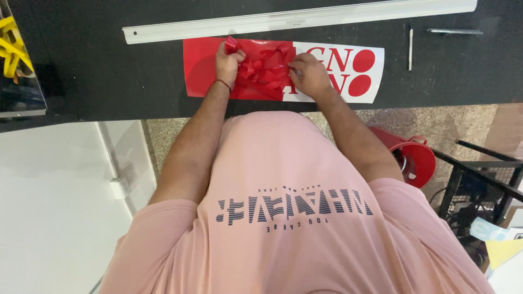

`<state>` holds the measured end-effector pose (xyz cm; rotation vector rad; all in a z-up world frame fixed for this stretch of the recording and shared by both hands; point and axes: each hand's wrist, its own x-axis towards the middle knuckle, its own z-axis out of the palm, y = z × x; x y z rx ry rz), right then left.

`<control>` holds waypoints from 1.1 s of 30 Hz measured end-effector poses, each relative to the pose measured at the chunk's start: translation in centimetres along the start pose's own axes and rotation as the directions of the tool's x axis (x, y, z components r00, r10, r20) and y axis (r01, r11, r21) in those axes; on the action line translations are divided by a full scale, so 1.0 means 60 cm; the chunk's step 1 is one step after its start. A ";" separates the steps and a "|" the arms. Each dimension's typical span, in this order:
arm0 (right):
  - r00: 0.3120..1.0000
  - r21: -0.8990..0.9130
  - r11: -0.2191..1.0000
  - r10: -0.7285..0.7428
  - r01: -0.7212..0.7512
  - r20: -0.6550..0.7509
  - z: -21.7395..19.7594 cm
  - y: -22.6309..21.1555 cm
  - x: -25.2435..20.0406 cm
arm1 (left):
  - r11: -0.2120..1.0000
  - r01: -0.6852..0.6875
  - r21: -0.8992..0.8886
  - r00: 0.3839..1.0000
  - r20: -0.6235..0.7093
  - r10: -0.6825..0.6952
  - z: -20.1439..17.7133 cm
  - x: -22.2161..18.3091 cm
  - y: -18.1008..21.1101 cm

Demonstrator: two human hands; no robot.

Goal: Removing excess vinyl material from cut decals on a workbench to reveal the final design.

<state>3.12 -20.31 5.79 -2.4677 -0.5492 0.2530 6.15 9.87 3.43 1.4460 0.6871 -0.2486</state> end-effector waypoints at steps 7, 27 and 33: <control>0.920 -0.157 0.915 -0.386 0.373 -0.063 0.017 0.042 0.015 | 0.998 -0.066 -0.024 0.998 -0.027 0.065 0.000 0.044 -0.057; 0.629 -0.576 0.363 -0.685 0.732 0.368 -0.006 0.055 0.060 | 0.996 -0.091 0.013 0.996 0.004 0.091 -0.003 0.037 -0.056; 0.689 -0.544 0.444 -0.592 0.712 0.418 -0.011 0.040 0.069 | 0.986 -0.150 -0.079 0.989 0.005 0.151 -0.003 0.055 -0.084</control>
